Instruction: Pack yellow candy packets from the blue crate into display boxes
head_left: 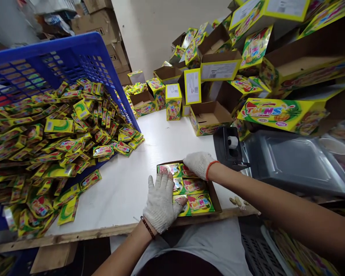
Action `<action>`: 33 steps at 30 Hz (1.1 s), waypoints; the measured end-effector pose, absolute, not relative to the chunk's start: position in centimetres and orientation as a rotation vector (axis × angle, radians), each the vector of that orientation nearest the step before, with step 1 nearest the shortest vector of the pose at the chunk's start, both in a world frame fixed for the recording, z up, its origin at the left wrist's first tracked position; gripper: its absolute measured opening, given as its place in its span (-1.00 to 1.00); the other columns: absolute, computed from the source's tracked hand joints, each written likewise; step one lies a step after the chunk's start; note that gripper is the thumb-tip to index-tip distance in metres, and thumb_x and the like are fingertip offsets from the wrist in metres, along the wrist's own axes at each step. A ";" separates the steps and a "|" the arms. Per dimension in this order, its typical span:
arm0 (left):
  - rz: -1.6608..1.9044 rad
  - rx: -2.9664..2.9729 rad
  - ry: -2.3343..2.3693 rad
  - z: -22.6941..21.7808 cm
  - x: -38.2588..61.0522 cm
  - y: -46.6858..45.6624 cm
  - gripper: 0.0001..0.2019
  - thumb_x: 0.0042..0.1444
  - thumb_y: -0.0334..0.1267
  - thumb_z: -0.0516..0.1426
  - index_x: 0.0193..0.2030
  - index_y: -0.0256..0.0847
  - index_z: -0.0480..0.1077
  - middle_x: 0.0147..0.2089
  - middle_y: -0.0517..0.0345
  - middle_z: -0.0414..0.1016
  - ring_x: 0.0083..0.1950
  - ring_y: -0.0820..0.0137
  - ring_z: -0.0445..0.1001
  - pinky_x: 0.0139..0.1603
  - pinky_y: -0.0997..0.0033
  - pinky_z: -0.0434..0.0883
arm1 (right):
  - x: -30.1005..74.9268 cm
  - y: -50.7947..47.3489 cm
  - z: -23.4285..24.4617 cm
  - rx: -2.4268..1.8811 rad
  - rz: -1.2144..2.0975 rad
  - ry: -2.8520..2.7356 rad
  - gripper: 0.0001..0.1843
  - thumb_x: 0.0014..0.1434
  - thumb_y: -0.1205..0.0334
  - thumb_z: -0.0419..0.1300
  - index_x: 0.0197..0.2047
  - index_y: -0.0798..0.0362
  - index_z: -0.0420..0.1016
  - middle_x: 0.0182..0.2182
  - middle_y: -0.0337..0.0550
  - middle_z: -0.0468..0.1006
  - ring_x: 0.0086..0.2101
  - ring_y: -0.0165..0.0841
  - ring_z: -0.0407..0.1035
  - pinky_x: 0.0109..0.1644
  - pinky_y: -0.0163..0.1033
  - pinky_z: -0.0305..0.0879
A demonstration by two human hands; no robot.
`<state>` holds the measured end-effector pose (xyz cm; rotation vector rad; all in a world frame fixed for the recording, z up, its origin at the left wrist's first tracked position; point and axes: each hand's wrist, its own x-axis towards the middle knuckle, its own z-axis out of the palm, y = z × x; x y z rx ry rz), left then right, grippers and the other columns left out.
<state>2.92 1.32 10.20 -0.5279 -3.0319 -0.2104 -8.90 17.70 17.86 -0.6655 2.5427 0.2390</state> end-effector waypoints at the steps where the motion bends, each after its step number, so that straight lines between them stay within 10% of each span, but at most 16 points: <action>1: -0.217 -0.526 -3.037 10.2 2.9 1.3 -0.19 0.23 0.21 0.02 0.41 -0.45 0.15 0.46 -0.38 0.09 0.49 -0.14 0.04 0.40 -0.42 0.02 | -8.7 17.5 17.3 -0.659 0.235 2.559 -0.68 0.28 0.33 0.12 -0.01 0.30 0.59 -0.07 0.36 0.60 -0.04 0.08 0.53 -0.09 0.04 0.46; 14: -0.530 -0.542 -3.089 10.9 3.2 1.2 -0.17 0.19 0.18 0.10 0.45 -0.35 0.09 0.50 -0.38 -0.02 0.52 -0.18 -0.06 0.40 -0.46 -0.03 | -5.6 17.9 14.5 -0.714 0.343 2.642 -0.57 0.29 0.50 -0.08 0.08 0.15 0.50 0.04 0.22 0.50 -0.02 -0.01 0.45 -0.14 -0.03 0.49; 19: -0.713 -0.539 -2.907 10.9 0.6 -2.8 -0.38 0.26 -0.01 0.08 0.37 -0.28 0.19 0.45 -0.33 0.12 0.48 -0.03 0.09 0.38 -0.20 0.19 | -5.9 18.8 13.8 -0.768 0.211 2.669 -0.47 0.20 0.58 -0.05 0.14 0.11 0.49 0.10 0.18 0.48 0.00 -0.06 0.45 0.06 -0.01 0.43; 27: 0.118 0.400 -3.019 13.7 -11.2 -17.7 -0.52 0.17 -0.40 0.05 0.25 -0.20 0.31 0.32 -0.26 0.29 0.41 -0.03 0.15 0.35 -0.11 0.07 | -6.7 19.0 11.8 -0.682 0.127 2.607 -0.32 0.10 0.61 -0.07 0.21 0.01 0.47 0.16 0.15 0.44 0.05 -0.04 0.41 0.06 0.03 0.41; 33: -0.018 0.413 -3.021 14.9 -13.1 -20.7 -0.61 0.10 -0.24 0.18 0.06 -0.35 0.36 -0.02 -0.32 0.45 0.10 -0.09 0.43 0.11 -0.04 0.31 | -5.1 20.1 13.5 -0.619 -0.350 2.725 -0.63 0.11 0.50 -0.03 -0.13 0.11 0.52 -0.05 0.06 0.48 -0.03 -0.21 0.40 0.12 -0.17 0.31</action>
